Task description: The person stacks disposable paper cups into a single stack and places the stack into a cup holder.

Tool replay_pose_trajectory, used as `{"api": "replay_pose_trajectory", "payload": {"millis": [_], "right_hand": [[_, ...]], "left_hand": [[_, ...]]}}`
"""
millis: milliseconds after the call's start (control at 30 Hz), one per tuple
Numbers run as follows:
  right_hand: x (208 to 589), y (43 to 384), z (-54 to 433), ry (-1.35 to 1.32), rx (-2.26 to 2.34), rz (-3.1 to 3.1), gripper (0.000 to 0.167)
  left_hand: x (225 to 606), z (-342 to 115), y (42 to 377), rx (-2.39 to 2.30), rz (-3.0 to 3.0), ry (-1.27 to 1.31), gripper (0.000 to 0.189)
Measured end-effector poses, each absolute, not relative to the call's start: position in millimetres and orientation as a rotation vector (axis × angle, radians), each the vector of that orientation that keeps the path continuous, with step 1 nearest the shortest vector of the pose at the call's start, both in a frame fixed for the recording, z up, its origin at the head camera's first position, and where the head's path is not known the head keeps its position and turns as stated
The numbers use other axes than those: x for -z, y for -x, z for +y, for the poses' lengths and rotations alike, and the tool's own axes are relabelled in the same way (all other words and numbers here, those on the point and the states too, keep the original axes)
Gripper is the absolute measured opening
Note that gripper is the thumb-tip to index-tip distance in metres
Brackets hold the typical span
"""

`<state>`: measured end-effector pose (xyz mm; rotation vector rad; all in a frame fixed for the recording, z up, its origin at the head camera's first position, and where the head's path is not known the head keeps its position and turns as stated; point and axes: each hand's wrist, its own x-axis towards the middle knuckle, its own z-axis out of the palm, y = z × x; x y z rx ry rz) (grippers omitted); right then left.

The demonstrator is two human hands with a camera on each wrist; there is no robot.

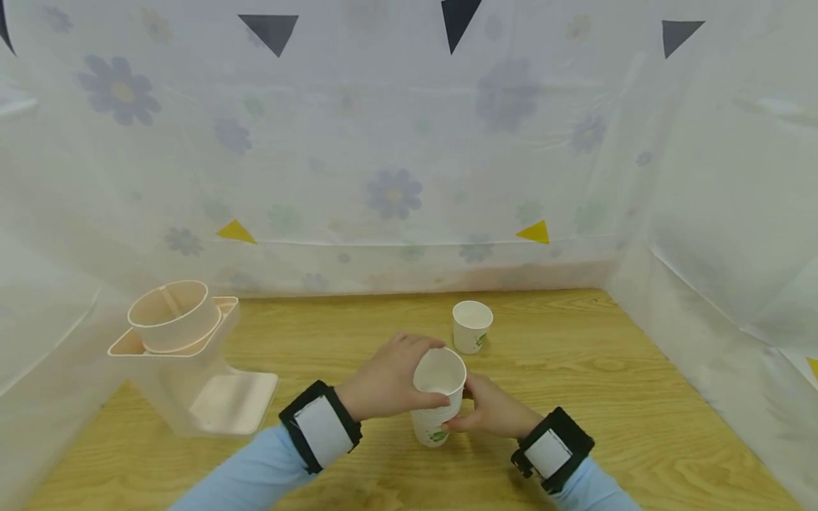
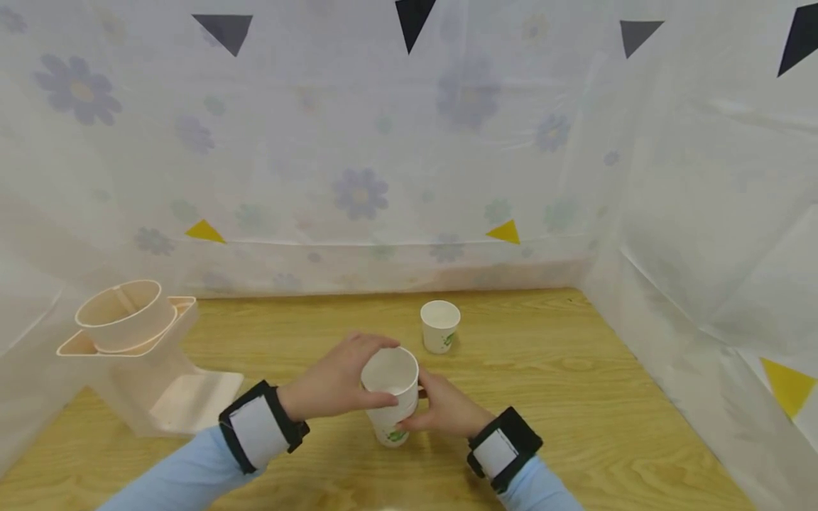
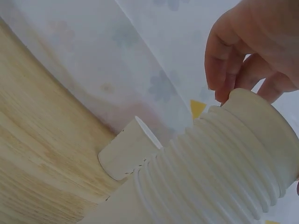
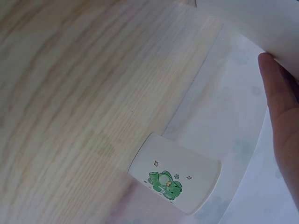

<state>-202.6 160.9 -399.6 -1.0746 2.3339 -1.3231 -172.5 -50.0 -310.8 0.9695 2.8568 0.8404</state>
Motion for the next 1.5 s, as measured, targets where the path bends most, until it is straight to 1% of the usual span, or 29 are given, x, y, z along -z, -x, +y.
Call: {"api": "replay_pose_trajectory", "payload": {"millis": [900, 1167, 1500], "right_hand": [[404.3, 204.2, 162.3, 1.085, 1.326, 2.335, 0.069], [404.7, 204.0, 162.2, 1.086, 1.321, 2.336, 0.069], [403.5, 203.8, 162.5, 1.106, 1.315, 2.344, 0.069]], "left_hand": [[311.5, -46.9, 174.1, -0.784, 2.829, -1.044, 0.061], [311.8, -46.9, 176.6, -0.737, 2.770, -1.119, 0.058], [315.5, -44.4, 177.5, -0.721, 2.804, -1.145, 0.055]]}}
